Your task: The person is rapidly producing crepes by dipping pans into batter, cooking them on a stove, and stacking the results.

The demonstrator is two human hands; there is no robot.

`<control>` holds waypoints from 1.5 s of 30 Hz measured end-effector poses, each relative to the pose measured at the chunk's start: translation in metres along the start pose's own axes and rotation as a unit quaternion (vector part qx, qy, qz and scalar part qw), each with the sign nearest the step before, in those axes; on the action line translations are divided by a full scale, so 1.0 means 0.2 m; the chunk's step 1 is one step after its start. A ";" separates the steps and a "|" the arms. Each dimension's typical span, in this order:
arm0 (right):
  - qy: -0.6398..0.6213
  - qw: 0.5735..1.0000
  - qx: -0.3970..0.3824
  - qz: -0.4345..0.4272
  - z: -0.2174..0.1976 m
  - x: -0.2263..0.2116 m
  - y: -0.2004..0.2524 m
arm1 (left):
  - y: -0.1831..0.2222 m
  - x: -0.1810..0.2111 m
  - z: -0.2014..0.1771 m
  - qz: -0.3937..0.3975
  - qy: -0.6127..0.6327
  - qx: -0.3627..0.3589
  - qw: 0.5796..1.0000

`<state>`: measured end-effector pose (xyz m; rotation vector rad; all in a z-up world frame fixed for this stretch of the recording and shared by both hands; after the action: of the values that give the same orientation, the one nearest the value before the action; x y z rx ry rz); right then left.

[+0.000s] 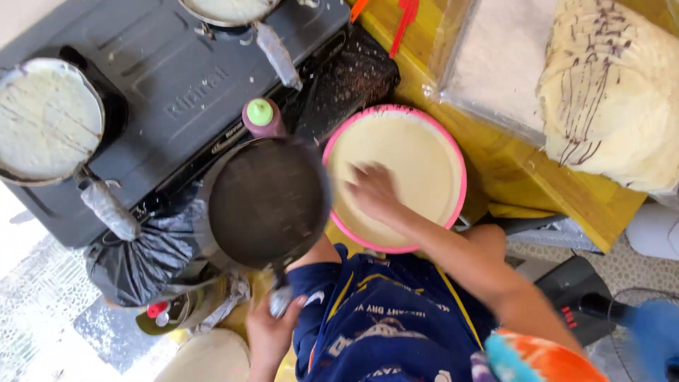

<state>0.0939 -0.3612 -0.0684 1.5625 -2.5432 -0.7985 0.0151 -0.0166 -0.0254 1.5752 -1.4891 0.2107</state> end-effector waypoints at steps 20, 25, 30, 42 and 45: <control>0.419 0.829 0.370 -0.012 -0.25 1.27 0.71 | -0.39 0.40 0.37 0.203 -0.245 -0.084 0.944; 0.242 0.929 0.236 0.151 -0.53 1.27 0.91 | -0.59 0.34 0.49 0.338 -0.331 0.038 0.880; 0.121 0.958 0.176 0.190 -0.54 1.13 1.01 | -0.77 0.39 0.59 0.303 -0.311 -0.031 0.900; 0.247 0.809 0.533 0.027 -0.44 0.82 1.04 | -0.59 0.66 0.46 0.033 0.140 -0.216 0.966; 0.242 0.791 0.562 0.017 -0.52 0.77 1.01 | -0.64 0.56 0.48 0.014 0.183 -0.171 0.968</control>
<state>-0.1157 -0.4604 0.0789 1.5119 -2.6091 1.2442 0.1099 -0.1831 -0.0664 1.1675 -1.1854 0.2324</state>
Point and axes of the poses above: each hand's wrist, its own y-axis away from the middle knuckle, its own z-axis out of the palm, x = y × z, the point moved 5 cm from there along -y, towards the middle knuckle, and after that the axes turned 9 degrees about z, right-handed, at the moved point
